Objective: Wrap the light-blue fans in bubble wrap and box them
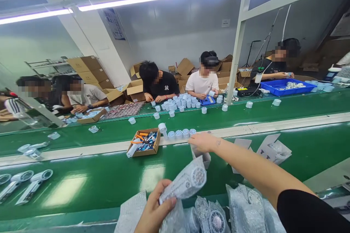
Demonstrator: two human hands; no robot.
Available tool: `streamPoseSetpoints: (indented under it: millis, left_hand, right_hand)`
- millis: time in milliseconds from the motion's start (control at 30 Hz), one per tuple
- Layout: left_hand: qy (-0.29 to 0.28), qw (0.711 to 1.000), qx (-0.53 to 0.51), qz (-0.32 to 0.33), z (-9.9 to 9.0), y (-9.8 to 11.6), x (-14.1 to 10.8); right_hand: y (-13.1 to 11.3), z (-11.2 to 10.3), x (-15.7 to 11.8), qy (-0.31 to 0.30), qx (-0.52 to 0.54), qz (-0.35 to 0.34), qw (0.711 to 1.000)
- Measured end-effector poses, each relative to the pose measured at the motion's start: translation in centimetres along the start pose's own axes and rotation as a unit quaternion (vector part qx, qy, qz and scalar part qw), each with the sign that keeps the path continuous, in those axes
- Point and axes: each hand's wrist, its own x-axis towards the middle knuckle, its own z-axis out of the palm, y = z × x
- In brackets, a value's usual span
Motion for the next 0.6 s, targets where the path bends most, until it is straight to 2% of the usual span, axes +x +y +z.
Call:
streamPoseSetpoints:
  millis: [133,267,367,500,567,600]
  left_hand:
    - [-0.001,0.999,-0.027,0.025,0.1,2.3,4.1]
    - [0.027,0.998,-0.030,0.049,0.8,4.4,8.8]
    - [0.040,0.994,0.070,0.073,2.6,5.4,12.0]
    - [0.062,0.975,0.202,0.071,4.5,5.8,14.0]
    - [0.081,0.954,0.281,0.067,5.2,6.2,14.1]
    - [0.091,0.932,0.345,0.067,5.7,6.5,14.0]
  right_hand:
    - [2.2,2.4,-2.6,0.106,0.129,0.047,0.985]
    - [2.9,6.8,-3.4,0.110,0.253,0.027,0.961]
    - [3.2,9.5,-3.4,0.118,0.325,0.030,0.938]
    - [4.1,11.2,-4.2,0.137,0.374,0.052,0.916]
    - [4.3,11.6,-4.5,0.143,0.380,0.073,0.911]
    - [4.4,11.9,-4.6,0.146,0.380,0.083,0.910]
